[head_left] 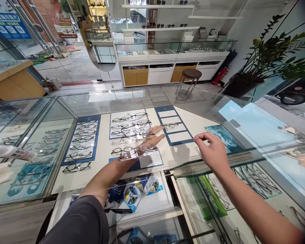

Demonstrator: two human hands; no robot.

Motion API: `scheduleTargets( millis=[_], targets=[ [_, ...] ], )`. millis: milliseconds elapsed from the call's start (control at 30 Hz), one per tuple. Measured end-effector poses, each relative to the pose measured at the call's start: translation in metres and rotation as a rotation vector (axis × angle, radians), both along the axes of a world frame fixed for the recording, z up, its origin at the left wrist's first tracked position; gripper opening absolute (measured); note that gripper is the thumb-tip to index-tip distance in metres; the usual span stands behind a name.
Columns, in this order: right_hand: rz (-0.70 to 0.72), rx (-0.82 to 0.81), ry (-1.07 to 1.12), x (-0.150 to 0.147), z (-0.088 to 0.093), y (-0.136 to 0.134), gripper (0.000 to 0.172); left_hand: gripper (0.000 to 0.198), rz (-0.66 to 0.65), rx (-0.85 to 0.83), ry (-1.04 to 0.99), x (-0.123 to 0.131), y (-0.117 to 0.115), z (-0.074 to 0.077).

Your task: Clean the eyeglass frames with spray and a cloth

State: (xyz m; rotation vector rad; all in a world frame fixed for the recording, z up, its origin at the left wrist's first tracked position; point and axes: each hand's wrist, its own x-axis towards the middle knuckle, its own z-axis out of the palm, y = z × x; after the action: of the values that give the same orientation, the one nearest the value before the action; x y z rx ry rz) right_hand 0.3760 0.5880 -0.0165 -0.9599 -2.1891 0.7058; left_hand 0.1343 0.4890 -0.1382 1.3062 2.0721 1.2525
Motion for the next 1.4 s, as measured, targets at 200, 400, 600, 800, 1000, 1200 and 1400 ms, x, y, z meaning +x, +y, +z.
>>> scheduleTargets(
  millis=[200,400,600,800,1000,1200,1400],
  targets=[
    [0.022,0.015,0.010,-0.005,-0.005,0.009,0.021,0.058,-0.093,-0.097,-0.237,0.044,-0.123,0.014],
    [0.001,-0.015,-0.026,-0.009,-0.003,0.015,0.023,0.050,-0.184,-0.134,-0.355,0.073,-0.228,0.054],
    [-0.020,-0.036,-0.016,-0.011,-0.001,0.016,0.022,0.051,-0.186,-0.211,-0.486,0.089,-0.320,0.115],
    [-0.023,-0.025,-0.015,-0.012,-0.002,0.016,0.023,0.045,-0.154,-0.123,-0.483,0.085,-0.365,0.188],
    [-0.009,0.010,0.007,-0.013,-0.008,0.023,0.023,0.052,0.105,0.090,-0.163,0.014,-0.312,0.225],
    [0.026,0.026,-0.004,-0.011,-0.010,0.024,0.027,0.057,0.191,0.104,-0.089,-0.071,-0.207,0.209],
    [0.039,0.069,-0.033,-0.010,-0.011,0.022,0.033,0.059,0.238,0.048,-0.170,-0.116,-0.159,0.180]
  ],
)
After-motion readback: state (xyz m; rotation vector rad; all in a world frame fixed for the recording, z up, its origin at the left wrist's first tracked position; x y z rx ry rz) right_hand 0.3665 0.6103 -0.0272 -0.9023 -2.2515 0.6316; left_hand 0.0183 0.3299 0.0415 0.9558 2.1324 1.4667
